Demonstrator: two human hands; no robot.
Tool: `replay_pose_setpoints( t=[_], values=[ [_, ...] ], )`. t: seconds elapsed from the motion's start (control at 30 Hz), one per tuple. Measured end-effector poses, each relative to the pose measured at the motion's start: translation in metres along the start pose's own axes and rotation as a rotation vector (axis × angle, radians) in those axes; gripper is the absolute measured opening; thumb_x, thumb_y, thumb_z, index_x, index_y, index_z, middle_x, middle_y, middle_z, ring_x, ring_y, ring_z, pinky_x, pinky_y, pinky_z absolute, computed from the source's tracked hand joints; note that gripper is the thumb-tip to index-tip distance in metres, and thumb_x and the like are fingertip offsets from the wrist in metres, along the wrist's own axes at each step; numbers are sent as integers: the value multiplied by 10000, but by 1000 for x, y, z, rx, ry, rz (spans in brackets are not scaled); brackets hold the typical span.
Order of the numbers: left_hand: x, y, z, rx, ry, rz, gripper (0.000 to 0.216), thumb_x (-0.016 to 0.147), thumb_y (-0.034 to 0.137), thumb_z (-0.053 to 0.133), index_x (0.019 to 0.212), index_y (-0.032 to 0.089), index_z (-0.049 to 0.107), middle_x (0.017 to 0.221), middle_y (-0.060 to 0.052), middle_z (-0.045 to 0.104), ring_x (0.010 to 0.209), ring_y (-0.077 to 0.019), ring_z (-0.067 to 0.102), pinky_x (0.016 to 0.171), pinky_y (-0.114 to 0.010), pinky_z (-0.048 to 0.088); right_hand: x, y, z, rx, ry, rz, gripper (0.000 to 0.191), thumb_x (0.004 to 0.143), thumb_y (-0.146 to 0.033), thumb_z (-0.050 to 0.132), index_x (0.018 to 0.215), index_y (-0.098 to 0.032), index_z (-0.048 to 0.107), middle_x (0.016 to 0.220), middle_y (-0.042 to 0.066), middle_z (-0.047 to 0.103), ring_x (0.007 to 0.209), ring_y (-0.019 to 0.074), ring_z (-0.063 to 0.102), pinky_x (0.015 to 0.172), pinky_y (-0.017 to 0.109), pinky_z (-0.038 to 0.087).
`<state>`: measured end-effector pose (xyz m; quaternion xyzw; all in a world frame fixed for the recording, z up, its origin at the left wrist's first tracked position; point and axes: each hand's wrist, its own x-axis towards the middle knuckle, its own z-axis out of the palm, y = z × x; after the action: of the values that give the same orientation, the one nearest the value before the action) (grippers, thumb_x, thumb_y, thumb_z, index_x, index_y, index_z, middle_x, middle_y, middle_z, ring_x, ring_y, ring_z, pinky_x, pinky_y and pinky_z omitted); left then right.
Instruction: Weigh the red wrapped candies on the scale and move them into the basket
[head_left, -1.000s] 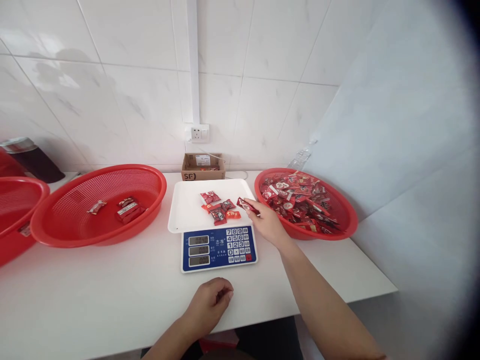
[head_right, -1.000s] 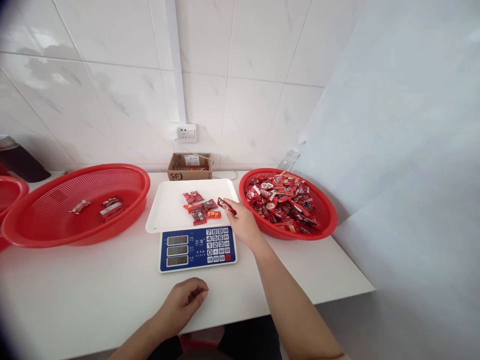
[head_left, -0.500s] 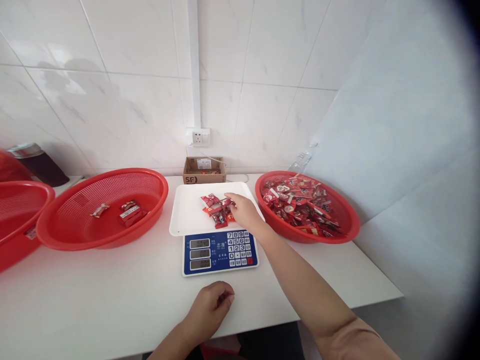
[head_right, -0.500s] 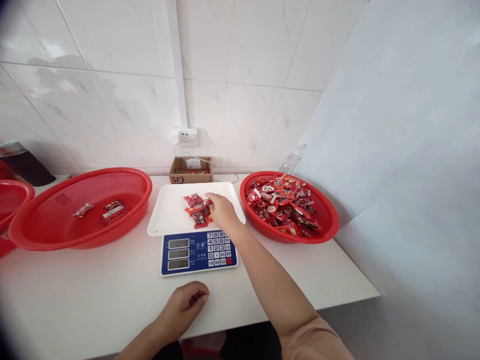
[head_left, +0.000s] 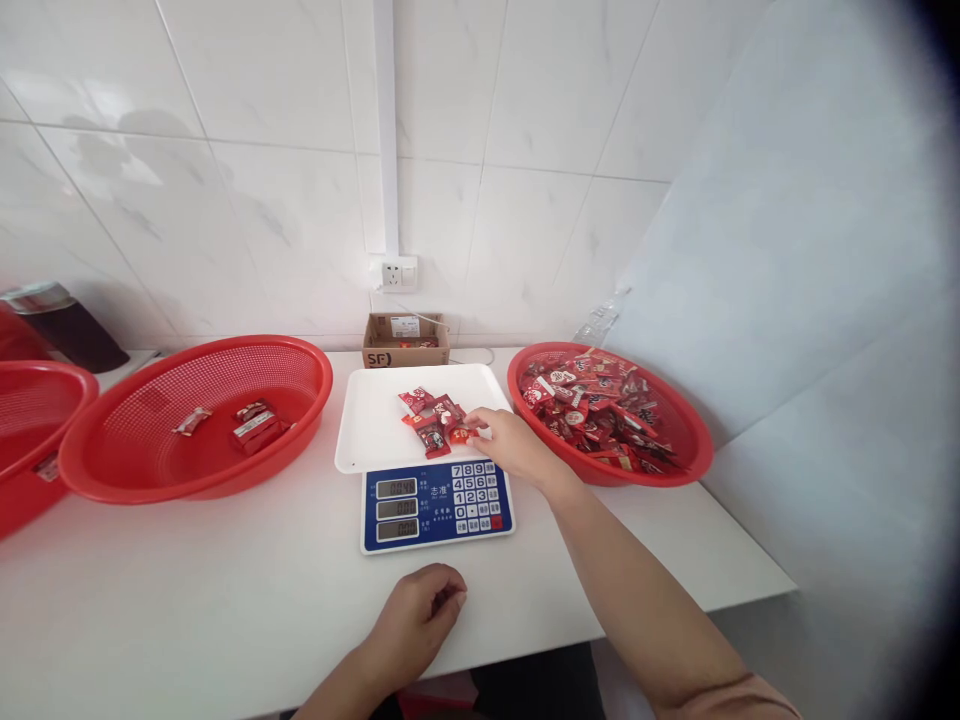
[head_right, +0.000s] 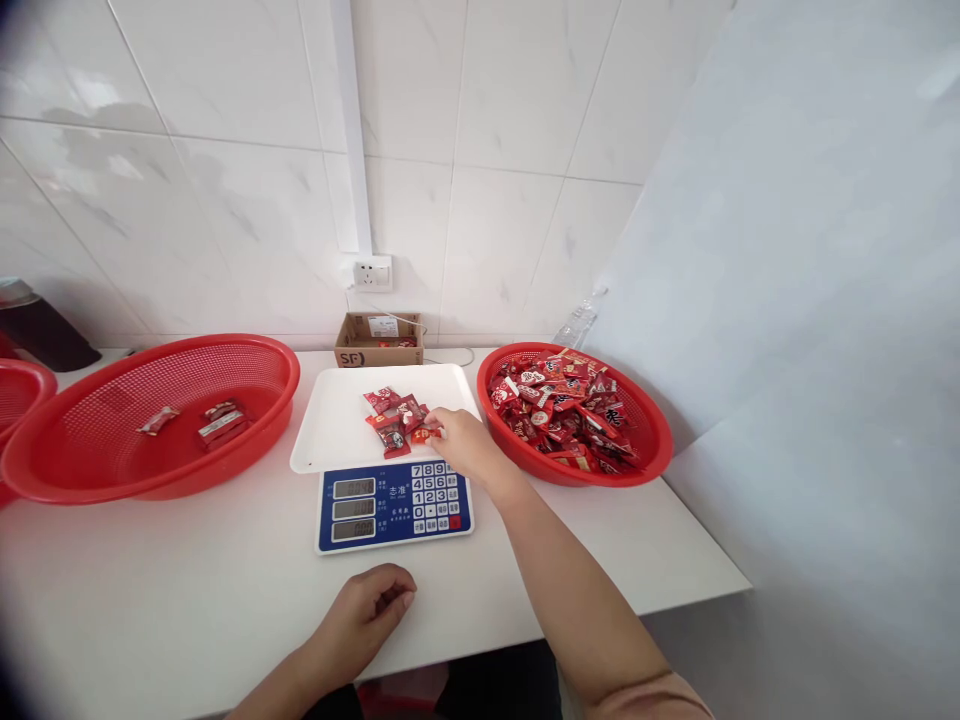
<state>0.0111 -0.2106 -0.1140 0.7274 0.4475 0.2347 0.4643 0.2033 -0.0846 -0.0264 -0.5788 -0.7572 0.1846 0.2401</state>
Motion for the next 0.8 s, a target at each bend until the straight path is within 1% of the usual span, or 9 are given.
replay_pose_setpoints(
  t=[0.13, 0.3, 0.43, 0.57, 0.7, 0.8],
  values=[
    [-1, 1, 0, 9, 6, -1, 207, 822, 310, 416, 807, 202, 592, 800, -19, 619, 690, -124, 529, 643, -223, 421, 3, 0, 6, -69, 23, 43, 230, 716, -213, 625, 942, -224, 582, 977, 37, 625, 903, 166, 580, 795, 276, 421],
    [-1, 0, 1, 6, 13, -7, 207, 823, 305, 415, 810, 203, 594, 787, -15, 614, 686, -123, 528, 636, -224, 416, 4, -1, 7, -72, 32, 16, 217, 706, -173, 616, 911, -217, 562, 939, 29, 602, 884, 160, 568, 766, 266, 416],
    [-1, 0, 1, -2, 11, 4, 199, 822, 301, 422, 802, 202, 594, 780, -10, 610, 679, -118, 524, 636, -220, 415, -2, -3, -3, -57, 43, 15, 231, 702, -129, 595, 909, -222, 554, 920, 22, 612, 892, 161, 564, 767, 266, 417],
    [-1, 1, 0, 1, 14, -4, 209, 821, 307, 417, 802, 200, 596, 788, -15, 617, 684, -122, 526, 639, -226, 418, -16, -2, -19, -2, 106, 8, 216, 743, -148, 548, 945, -227, 558, 947, 22, 623, 901, 162, 573, 769, 275, 427],
    [-1, 1, 1, -9, 6, -14, 213, 822, 316, 417, 816, 199, 595, 795, -16, 618, 687, -120, 527, 637, -224, 419, -31, 3, -28, 21, 175, 4, 285, 764, -174, 523, 1041, -220, 569, 1032, 42, 590, 955, 172, 558, 843, 308, 421],
    [-1, 1, 1, -7, 10, -13, 211, 822, 318, 422, 810, 199, 596, 786, -13, 618, 686, -119, 528, 637, -224, 419, -36, 5, -30, 14, 167, -15, 247, 788, -191, 487, 1001, -211, 610, 1055, 57, 561, 988, 185, 542, 880, 333, 413]
  ],
)
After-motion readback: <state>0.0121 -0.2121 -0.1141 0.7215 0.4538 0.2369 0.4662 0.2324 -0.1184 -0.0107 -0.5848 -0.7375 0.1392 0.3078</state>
